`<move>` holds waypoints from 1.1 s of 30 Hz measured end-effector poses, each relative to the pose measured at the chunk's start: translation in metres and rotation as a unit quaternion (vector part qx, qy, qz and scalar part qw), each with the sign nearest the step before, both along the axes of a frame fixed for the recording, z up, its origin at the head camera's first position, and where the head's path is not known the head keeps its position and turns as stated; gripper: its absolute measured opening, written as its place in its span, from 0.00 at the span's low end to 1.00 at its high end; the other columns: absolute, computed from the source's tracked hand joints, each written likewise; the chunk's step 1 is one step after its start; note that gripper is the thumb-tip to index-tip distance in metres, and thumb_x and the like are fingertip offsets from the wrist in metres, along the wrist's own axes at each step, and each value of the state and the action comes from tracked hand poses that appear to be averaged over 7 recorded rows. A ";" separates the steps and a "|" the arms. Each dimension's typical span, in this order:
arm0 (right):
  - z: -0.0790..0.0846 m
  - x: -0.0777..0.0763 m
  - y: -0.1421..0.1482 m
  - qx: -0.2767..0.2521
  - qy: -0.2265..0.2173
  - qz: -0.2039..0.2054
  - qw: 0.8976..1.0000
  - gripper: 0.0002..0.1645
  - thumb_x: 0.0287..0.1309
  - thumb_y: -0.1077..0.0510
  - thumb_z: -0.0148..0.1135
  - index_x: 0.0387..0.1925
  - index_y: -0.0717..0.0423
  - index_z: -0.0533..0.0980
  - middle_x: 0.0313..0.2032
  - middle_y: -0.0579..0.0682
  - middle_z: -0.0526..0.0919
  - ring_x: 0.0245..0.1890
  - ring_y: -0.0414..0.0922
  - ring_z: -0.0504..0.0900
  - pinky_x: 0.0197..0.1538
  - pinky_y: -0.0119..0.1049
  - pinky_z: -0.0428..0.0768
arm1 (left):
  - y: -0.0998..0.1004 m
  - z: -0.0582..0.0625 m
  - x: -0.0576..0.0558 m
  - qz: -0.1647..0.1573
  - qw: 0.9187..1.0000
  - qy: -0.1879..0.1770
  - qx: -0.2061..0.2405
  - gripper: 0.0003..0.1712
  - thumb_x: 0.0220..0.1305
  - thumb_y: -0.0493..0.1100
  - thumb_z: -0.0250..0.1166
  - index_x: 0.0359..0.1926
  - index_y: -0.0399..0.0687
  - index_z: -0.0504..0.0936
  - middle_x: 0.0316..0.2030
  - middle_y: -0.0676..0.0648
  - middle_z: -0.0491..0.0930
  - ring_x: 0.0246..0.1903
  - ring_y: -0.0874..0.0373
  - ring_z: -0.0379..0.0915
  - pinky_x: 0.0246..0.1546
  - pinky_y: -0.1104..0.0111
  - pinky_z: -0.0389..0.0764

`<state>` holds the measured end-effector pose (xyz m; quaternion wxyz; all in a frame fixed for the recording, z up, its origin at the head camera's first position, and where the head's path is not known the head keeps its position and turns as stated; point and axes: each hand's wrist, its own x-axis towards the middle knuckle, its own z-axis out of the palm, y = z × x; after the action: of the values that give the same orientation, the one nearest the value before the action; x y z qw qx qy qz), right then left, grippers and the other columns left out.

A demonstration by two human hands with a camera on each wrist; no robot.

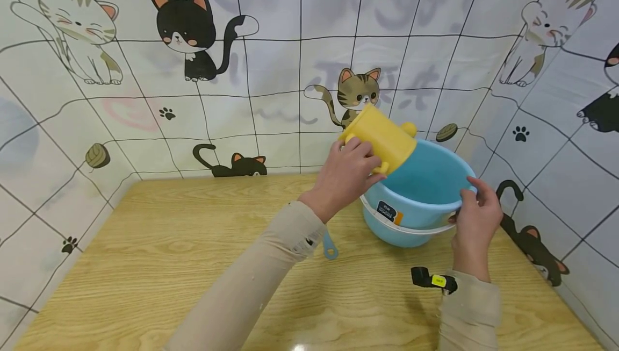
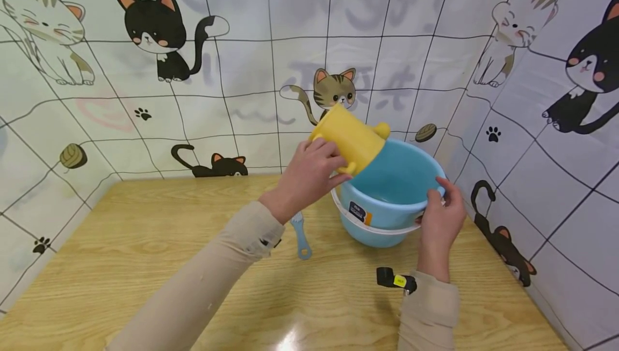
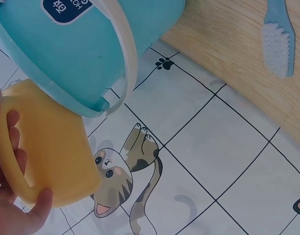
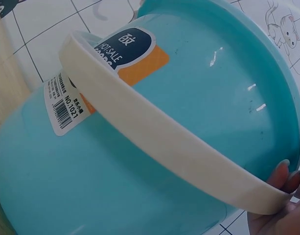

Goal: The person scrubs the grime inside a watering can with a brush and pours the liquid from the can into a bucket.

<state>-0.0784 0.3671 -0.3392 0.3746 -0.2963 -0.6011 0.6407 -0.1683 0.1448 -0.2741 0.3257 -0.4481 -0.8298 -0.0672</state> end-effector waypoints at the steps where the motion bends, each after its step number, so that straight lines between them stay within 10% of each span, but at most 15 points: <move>1: 0.000 0.000 0.000 0.000 0.002 0.000 1.000 0.18 0.60 0.58 0.51 0.52 0.47 0.72 0.48 0.50 0.68 0.16 0.38 0.68 0.11 0.26 0.66 | 0.000 0.000 0.000 -0.001 1.000 0.000 0.000 0.17 0.55 0.63 0.57 0.37 0.60 0.80 0.34 0.57 0.69 0.41 0.58 0.62 0.44 0.61 0.64; 33: -0.003 0.000 0.001 0.009 -0.003 0.000 1.000 0.18 0.60 0.57 0.51 0.53 0.46 0.71 0.51 0.51 0.68 0.19 0.39 0.69 0.13 0.25 0.66 | -0.004 -0.004 -0.003 -0.006 1.000 -0.022 -0.003 0.16 0.54 0.62 0.58 0.37 0.61 0.80 0.33 0.57 0.68 0.40 0.59 0.61 0.42 0.64 0.62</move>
<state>-0.0789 0.3682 -0.3418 0.3749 -0.2952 -0.6081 0.6345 -0.1715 0.1408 -0.2785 0.3056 -0.4525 -0.8343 -0.0765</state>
